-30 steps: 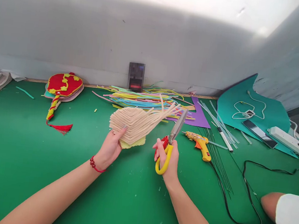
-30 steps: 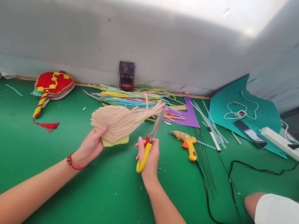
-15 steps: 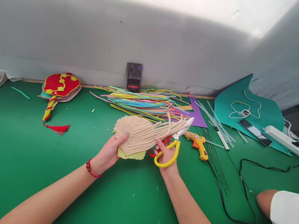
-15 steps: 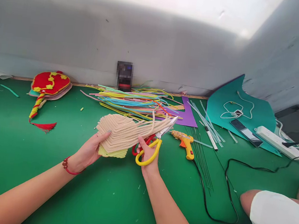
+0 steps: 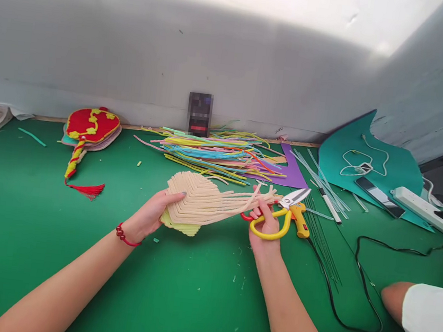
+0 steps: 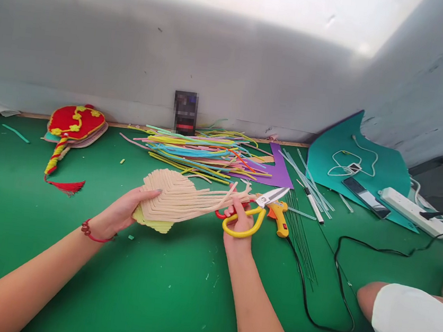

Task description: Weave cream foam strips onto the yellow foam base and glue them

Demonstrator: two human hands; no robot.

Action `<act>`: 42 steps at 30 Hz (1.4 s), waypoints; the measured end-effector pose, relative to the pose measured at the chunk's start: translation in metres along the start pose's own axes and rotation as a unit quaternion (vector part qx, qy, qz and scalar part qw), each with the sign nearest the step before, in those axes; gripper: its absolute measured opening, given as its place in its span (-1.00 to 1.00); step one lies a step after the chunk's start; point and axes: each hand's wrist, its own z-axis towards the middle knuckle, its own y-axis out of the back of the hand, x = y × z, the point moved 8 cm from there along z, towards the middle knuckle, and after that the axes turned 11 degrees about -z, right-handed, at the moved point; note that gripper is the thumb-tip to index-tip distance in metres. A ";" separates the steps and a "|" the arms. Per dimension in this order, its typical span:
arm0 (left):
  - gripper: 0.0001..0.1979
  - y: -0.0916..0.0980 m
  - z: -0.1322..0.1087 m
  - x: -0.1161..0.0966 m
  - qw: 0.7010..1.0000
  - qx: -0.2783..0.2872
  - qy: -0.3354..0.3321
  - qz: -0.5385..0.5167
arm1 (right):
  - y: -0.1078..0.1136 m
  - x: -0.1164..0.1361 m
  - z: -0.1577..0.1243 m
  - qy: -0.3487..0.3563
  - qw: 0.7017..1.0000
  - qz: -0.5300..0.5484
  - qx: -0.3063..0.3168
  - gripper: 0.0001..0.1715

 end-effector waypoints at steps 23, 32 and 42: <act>-0.63 -0.022 -0.027 -0.061 0.956 -0.009 -0.265 -0.130 | -0.048 -0.026 -0.053 0.059 0.887 -0.374 0.264 -0.34; -0.56 -0.038 -0.039 -0.053 0.952 -0.010 -0.285 -0.115 | -0.053 -0.024 -0.064 0.024 0.884 -0.395 0.250 -0.30; -0.49 -0.044 -0.037 -0.043 0.956 0.006 -0.273 -0.106 | -0.050 -0.032 -0.063 0.021 0.865 -0.435 0.248 -0.31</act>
